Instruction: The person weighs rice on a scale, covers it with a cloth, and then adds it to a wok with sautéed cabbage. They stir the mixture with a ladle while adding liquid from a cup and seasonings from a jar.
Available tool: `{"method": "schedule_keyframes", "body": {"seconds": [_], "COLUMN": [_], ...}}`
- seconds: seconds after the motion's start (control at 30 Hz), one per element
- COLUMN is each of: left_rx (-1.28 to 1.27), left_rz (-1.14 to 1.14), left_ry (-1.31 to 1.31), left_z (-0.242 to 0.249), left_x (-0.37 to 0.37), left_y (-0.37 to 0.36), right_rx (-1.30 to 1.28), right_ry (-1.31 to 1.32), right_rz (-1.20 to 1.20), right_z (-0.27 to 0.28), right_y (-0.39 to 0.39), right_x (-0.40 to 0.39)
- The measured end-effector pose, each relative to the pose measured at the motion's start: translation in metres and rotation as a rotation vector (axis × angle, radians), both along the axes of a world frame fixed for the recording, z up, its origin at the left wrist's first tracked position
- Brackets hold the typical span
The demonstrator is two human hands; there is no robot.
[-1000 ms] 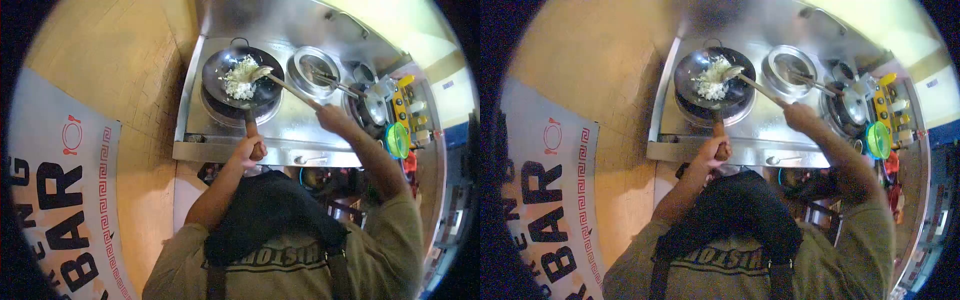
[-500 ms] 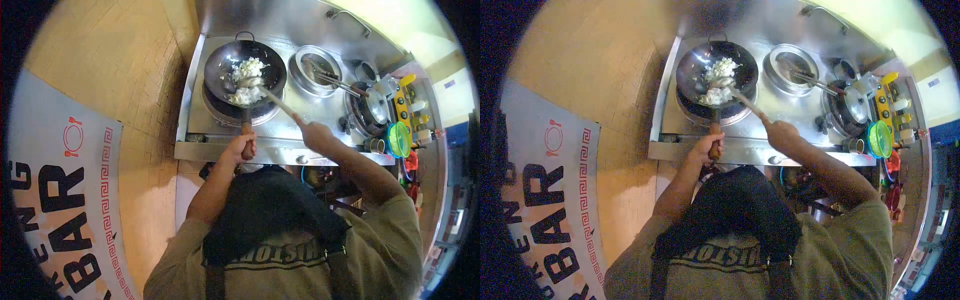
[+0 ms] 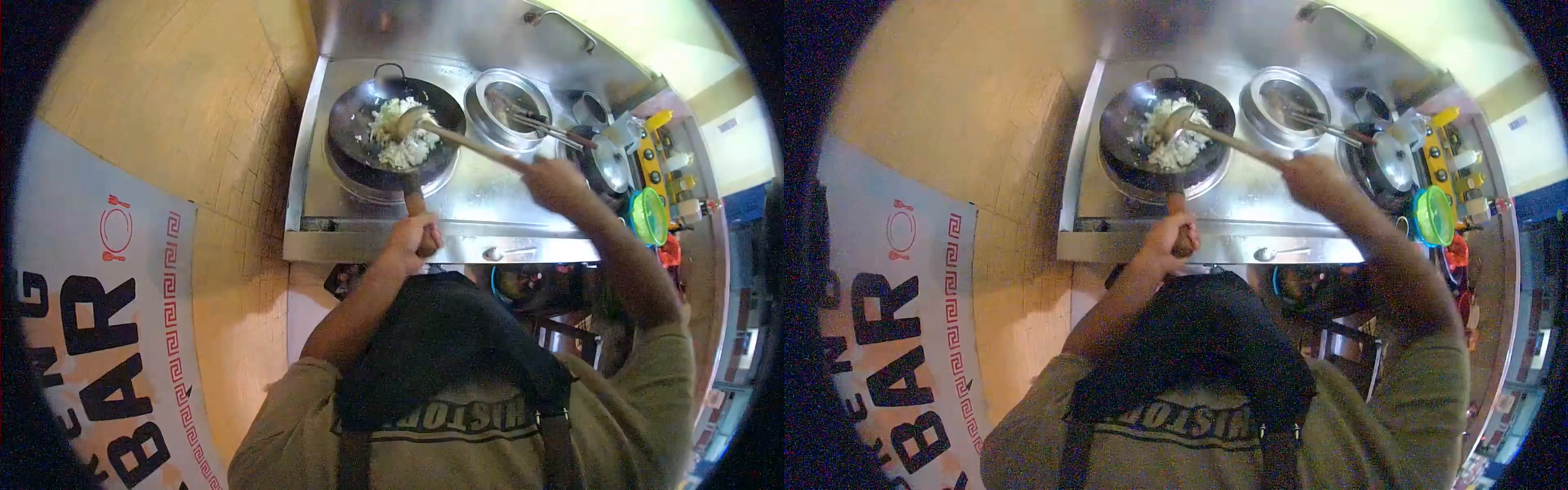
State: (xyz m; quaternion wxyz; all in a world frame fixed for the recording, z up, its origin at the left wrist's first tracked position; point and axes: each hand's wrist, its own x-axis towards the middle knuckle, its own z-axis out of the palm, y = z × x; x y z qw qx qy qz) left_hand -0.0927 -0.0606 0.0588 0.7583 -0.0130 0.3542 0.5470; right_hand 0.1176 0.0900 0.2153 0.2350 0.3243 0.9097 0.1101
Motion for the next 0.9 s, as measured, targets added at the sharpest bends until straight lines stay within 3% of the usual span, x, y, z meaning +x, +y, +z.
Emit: {"method": "schedule_keyframes", "body": {"seconds": [0.07, 0.13, 0.23, 0.3, 0.37, 0.43, 0.5, 0.53, 0.63, 0.67, 0.7, 0.8, 0.9], "left_rx": [0.028, 0.05, 0.014, 0.032, 0.028, 0.071, 0.075, 0.062, 0.066, 0.11, 0.161, 0.63, 0.888], "left_rz": [-0.044, 0.007, -0.012, -0.007, 0.001, -0.006, -0.014, -0.051, -0.069, -0.033, 0.026, -0.042, 0.076], "left_ry": [0.0, 0.0, -0.009, 0.015, 0.032, 0.038, 0.14, 0.436, 1.244, 1.483, 1.731, 1.72, 1.944], "left_z": [-0.042, -0.039, -0.059, -0.066, -0.074, -0.08, -0.072, -0.063, -0.049, -0.053, -0.054, -0.004, 0.018], "left_x": [-0.002, -0.003, 0.0, -0.018, -0.023, -0.023, -0.026, -0.03, -0.025, -0.02, -0.022, -0.032, -0.011], "left_y": [0.003, 0.006, -0.005, 0.004, -0.007, -0.009, -0.007, -0.008, -0.009, -0.01, -0.004, 0.013, 0.039], "right_rx": [0.058, 0.071, -0.129, -0.294, -0.252, -0.361, -0.552, -0.73, -0.328, -0.277, -0.452, -0.972, -1.225], "right_ry": [-0.047, -0.102, 0.123, 0.347, 0.64, 0.723, 0.763, 0.747, 0.927, 0.901, 0.913, 0.941, 1.059], "right_rz": [0.016, 0.045, -0.157, -0.352, -0.348, -0.513, -0.652, -0.793, -0.258, -0.196, -0.382, -0.884, -1.047], "right_z": [0.042, 0.06, -0.045, -0.06, -0.096, -0.121, -0.099, -0.063, -0.142, -0.151, -0.136, -0.075, -0.023], "right_y": [-0.009, -0.016, 0.02, 0.022, 0.017, 0.016, 0.01, -0.005, 0.003, 0.005, 0.0, -0.019, -0.039], "right_x": [0.002, 0.003, 0.007, -0.011, -0.012, -0.031, -0.063, -0.069, -0.038, -0.047, -0.053, -0.059, -0.045]}}
